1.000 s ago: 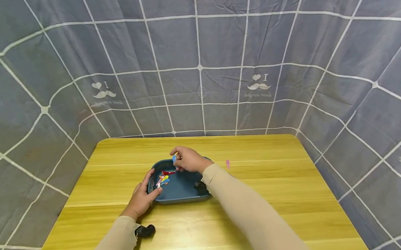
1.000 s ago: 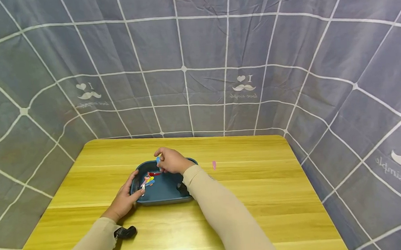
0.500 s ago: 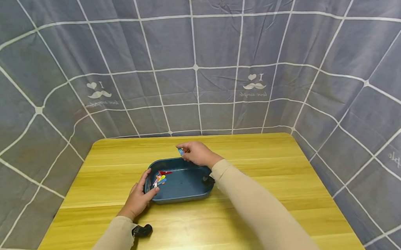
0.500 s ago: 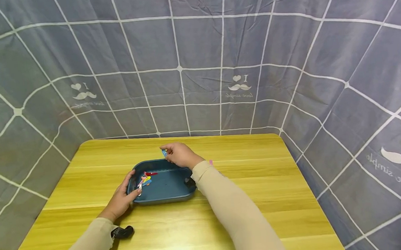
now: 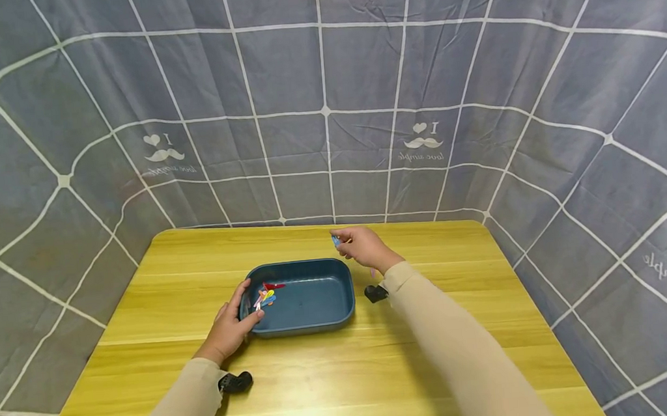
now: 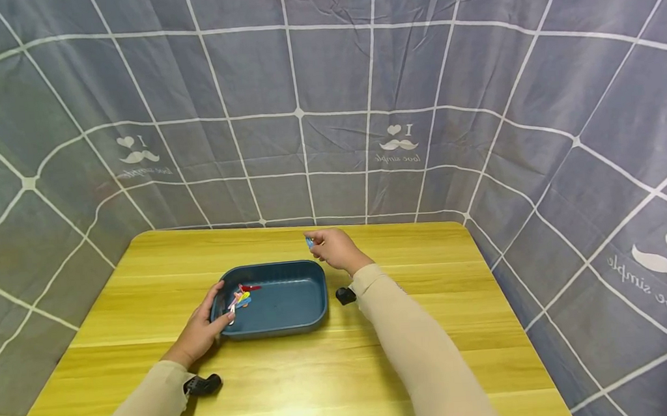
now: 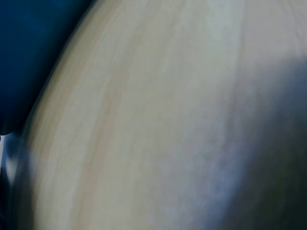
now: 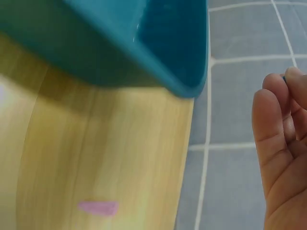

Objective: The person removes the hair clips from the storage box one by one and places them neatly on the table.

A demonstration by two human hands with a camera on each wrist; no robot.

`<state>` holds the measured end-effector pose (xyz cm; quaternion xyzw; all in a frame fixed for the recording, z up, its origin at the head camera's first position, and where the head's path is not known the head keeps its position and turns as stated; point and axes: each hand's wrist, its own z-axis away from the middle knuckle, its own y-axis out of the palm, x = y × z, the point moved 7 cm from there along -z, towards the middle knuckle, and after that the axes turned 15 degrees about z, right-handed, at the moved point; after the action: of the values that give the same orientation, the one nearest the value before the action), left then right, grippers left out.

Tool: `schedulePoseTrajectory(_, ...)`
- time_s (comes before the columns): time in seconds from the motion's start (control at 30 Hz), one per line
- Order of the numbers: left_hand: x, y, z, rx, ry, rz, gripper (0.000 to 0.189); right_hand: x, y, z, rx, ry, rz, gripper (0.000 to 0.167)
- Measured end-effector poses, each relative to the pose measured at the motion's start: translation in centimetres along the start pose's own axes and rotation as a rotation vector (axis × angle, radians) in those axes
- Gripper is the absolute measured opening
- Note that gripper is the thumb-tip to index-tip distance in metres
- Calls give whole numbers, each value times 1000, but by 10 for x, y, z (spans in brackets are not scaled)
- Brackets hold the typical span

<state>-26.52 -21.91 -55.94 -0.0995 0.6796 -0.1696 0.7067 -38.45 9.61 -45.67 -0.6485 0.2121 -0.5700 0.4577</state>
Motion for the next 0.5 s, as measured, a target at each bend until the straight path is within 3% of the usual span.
schedulePoseTrajectory(0.5, 1, -2, -1, -25, 14, -7, 82, -63, -12, 16, 4, 71, -17, 48)
